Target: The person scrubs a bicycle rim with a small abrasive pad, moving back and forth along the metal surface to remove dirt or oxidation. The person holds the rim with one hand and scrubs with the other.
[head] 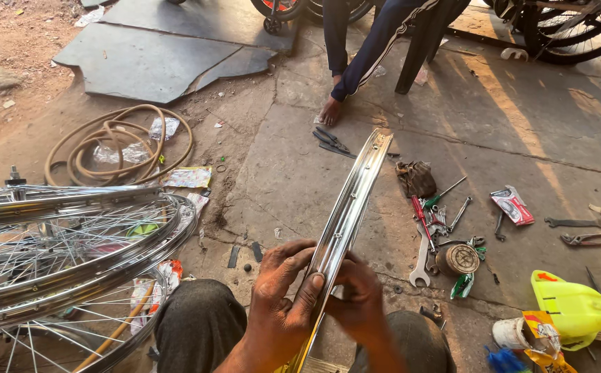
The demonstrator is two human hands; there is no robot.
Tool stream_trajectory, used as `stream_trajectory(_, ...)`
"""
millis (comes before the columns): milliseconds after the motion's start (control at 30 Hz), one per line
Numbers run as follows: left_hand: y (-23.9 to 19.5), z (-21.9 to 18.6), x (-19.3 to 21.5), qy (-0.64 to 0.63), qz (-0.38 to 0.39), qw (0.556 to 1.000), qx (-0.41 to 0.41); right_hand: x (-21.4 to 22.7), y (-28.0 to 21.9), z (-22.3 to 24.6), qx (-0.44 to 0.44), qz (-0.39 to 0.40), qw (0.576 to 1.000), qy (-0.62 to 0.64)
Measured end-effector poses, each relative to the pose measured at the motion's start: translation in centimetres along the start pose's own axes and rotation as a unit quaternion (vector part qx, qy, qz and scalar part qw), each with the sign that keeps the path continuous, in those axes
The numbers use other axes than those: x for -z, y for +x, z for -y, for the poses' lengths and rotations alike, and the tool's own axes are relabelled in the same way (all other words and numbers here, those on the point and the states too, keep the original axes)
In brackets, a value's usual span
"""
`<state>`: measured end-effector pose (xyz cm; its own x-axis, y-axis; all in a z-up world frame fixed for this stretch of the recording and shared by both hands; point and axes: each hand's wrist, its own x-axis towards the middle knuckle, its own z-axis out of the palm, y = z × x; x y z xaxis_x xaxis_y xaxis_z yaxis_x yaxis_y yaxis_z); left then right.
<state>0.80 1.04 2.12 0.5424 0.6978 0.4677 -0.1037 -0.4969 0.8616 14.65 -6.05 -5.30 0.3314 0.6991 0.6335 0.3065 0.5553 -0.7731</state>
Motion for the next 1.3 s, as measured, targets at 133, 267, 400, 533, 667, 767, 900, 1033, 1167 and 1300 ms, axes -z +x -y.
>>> stream_trajectory(133,-0.3,0.1,-0.3,-0.024,0.023,0.999,0.003,5.1,-1.6,-2.1,-0.235,0.053,0.924,0.296)
stream_trajectory(267,-0.4,-0.1,-0.7,-0.048,0.045,0.997,0.047,7.5,-1.9,-3.4,-0.308,0.119,0.903,0.275)
stream_trajectory(400,-0.4,-0.1,-0.6,-0.009,0.035,0.999,0.009,4.6,-1.6,-3.7,-0.206,0.126,0.948,0.208)
stream_trajectory(533,-0.4,0.6,-0.5,-0.031,0.046,0.998,0.028,0.9,-1.9,-3.9,-0.028,-0.059,0.984,-0.164)
stream_trajectory(667,-0.5,0.7,-0.6,-0.098,0.044,0.993,0.051,0.9,-1.8,-4.3,0.013,0.043,0.987,-0.156)
stream_trajectory(767,-0.5,0.6,-0.5,-0.051,0.033,0.998,0.002,1.9,-1.9,-4.5,-0.055,0.134,0.987,-0.073)
stream_trajectory(900,-0.1,0.6,-0.6,-0.031,0.038,0.998,-0.025,3.3,-2.8,-4.1,-0.185,0.041,0.982,0.018)
stream_trajectory(1033,0.0,0.9,-0.2,-0.034,0.053,0.998,-0.011,2.9,-4.2,-4.3,-0.162,-0.034,0.958,0.233)
stream_trajectory(1167,0.4,0.9,0.0,-0.046,0.068,0.997,0.009,2.8,-4.1,-4.9,-0.179,-0.033,0.941,0.287)
stream_trajectory(1300,0.2,0.9,-0.4,-0.048,0.059,0.997,0.032,2.7,-3.8,-3.7,-0.173,-0.022,0.920,0.350)
